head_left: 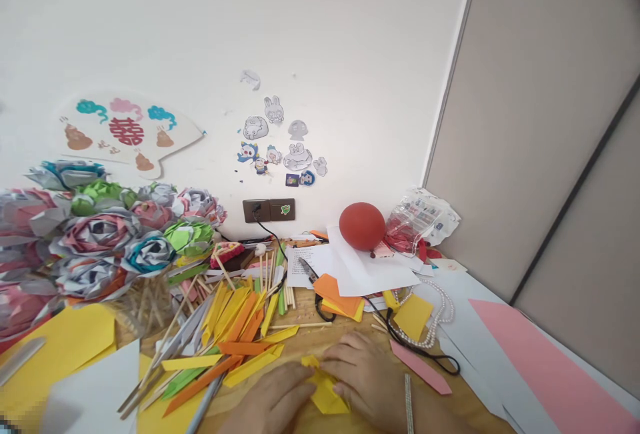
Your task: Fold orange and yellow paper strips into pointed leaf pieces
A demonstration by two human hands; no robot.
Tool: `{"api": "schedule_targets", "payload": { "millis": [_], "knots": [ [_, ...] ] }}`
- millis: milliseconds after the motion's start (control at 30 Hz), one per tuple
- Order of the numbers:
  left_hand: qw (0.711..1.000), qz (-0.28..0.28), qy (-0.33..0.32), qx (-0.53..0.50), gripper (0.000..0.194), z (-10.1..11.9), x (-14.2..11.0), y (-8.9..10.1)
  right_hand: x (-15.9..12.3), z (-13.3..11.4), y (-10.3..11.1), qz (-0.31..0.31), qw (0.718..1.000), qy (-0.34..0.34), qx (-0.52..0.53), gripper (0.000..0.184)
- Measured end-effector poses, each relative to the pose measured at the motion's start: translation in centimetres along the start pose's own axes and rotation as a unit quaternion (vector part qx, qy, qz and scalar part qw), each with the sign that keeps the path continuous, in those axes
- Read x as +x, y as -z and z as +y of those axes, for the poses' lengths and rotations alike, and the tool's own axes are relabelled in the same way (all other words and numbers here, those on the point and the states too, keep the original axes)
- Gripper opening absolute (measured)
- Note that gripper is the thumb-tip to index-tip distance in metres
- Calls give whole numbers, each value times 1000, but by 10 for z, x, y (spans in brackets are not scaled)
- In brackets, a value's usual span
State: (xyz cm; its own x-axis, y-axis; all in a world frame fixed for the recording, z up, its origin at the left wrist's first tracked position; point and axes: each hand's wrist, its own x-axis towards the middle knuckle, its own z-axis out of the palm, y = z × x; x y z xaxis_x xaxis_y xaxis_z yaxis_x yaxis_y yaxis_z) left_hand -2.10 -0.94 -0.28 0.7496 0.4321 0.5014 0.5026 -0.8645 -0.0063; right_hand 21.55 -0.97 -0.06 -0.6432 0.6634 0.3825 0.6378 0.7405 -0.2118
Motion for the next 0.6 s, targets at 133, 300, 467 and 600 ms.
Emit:
{"api": "schedule_targets", "payload": {
  "millis": [133, 300, 467, 600],
  "knots": [
    [997, 47, 28, 52, 31, -12, -6, -9, -2, -2, 3, 88, 996, -9, 7, 32],
    [998, 12, -3, 65, 34, -18, -9, -14, -7, 7, -15, 30, 994, 93, -51, 42],
    [998, 16, -13, 60, 38, -17, -10, -14, -6, 9, -14, -53, 995, 57, -59, 25],
    [998, 15, -25, 54, 31, -10, -2, -4, -7, 8, -3, -53, 997, 26, -42, 19]
  ]
}}
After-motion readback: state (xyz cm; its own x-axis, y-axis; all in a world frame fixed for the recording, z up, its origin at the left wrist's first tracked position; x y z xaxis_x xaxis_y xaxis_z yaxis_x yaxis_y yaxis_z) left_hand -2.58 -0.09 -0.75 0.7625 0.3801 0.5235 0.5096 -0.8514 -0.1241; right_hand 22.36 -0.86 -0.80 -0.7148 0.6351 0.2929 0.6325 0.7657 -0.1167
